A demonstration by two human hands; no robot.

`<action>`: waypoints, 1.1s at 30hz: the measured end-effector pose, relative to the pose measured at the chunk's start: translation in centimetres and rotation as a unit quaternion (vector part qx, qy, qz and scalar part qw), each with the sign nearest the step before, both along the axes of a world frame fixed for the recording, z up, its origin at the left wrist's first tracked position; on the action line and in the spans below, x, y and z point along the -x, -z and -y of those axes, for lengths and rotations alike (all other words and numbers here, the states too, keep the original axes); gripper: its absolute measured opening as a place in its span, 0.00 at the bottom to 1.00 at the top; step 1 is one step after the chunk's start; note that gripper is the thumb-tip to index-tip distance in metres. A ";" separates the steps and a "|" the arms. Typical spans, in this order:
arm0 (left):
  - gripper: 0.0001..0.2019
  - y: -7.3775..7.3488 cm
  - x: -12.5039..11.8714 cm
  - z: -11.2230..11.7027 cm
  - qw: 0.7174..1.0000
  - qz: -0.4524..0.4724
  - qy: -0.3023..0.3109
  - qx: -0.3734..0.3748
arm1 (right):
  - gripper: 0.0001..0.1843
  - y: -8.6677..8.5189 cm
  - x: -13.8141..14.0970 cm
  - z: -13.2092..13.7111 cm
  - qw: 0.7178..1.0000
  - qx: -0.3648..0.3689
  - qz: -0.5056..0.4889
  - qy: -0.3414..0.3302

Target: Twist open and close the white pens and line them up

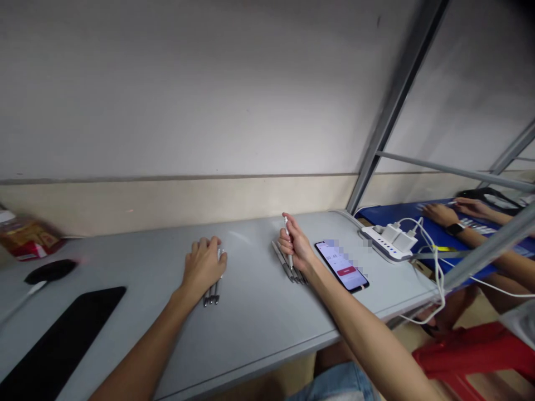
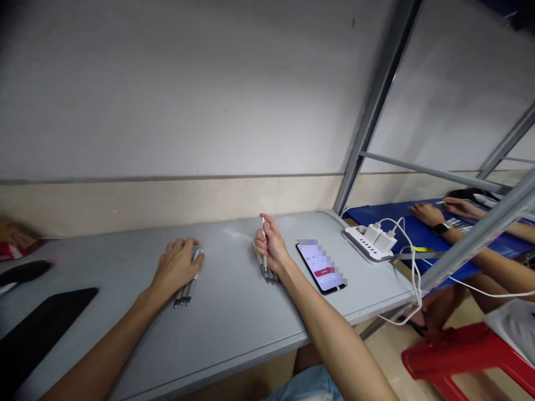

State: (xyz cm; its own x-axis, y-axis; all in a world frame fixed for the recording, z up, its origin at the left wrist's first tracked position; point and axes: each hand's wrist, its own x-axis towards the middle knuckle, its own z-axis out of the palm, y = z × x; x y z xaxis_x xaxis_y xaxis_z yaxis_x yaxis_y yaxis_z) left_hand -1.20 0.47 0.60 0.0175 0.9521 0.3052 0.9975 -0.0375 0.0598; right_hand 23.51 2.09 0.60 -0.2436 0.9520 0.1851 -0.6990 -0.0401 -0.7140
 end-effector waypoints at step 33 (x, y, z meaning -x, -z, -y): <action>0.15 -0.1 -0.7 0.8 0.998 -0.004 0.037 0.045 | 0.26 1.4 -0.6 0.0 0.576 -0.256 0.743 0.227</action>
State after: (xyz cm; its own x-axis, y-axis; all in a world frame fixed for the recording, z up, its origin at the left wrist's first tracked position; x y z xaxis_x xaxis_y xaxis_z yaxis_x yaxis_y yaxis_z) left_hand -0.54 -0.37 0.66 0.0901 0.9716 0.2188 0.9927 -0.1052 0.0585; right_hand 24.14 2.12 -0.77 -0.2438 0.8932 0.3778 0.8421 0.3882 -0.3744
